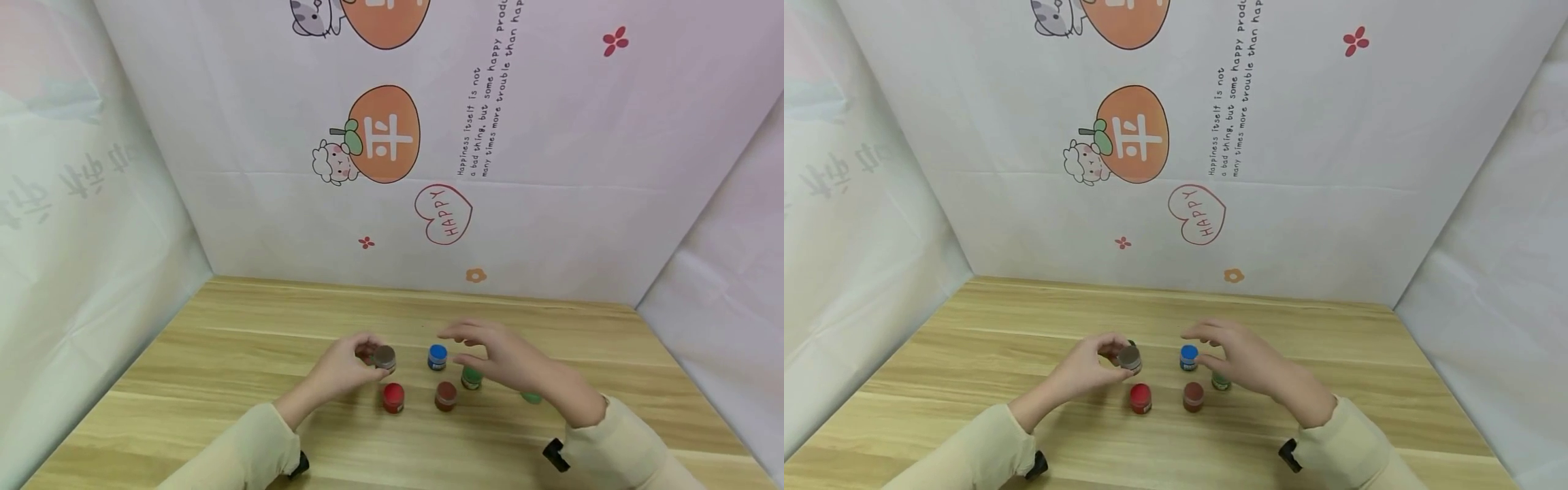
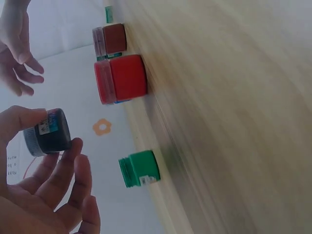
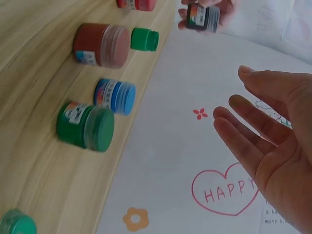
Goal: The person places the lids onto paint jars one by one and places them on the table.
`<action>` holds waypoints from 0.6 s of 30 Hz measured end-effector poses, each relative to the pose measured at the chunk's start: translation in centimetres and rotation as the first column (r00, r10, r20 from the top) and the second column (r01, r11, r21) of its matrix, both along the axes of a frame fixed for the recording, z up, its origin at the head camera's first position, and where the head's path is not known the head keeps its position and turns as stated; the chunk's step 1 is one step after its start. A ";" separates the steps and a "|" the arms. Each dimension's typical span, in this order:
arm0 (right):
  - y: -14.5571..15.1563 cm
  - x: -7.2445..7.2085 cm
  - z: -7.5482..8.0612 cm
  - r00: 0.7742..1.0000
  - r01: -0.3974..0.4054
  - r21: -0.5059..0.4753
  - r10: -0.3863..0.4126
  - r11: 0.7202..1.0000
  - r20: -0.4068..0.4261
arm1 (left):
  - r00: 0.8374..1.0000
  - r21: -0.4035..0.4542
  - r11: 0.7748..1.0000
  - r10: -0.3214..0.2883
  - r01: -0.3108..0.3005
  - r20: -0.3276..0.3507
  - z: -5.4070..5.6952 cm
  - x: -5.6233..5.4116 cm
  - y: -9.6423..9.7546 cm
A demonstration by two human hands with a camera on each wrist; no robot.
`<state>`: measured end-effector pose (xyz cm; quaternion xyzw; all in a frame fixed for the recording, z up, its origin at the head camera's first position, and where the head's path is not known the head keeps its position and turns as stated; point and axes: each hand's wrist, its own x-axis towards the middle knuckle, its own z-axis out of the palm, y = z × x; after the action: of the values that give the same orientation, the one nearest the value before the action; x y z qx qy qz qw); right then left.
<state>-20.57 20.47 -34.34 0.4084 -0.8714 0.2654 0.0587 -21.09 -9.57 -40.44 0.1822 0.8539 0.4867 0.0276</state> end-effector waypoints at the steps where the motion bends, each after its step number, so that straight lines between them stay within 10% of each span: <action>1: 0.3 0.0 -0.1 1.000 0.002 0.002 -0.002 1.000 -0.005 | 1.000 -0.023 1.000 -0.005 0.005 0.003 0.0 0.1 -0.2; 18: 6.0 -0.2 -3.0 0.988 0.120 0.130 -0.132 0.984 0.086 | 0.998 -0.329 0.942 -0.063 0.060 0.001 -0.3 0.2 -2.2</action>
<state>-20.80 26.51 -37.37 0.3423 -0.9121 0.2254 0.0086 -20.87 -11.80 -40.74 0.2038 0.9172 0.3353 0.0689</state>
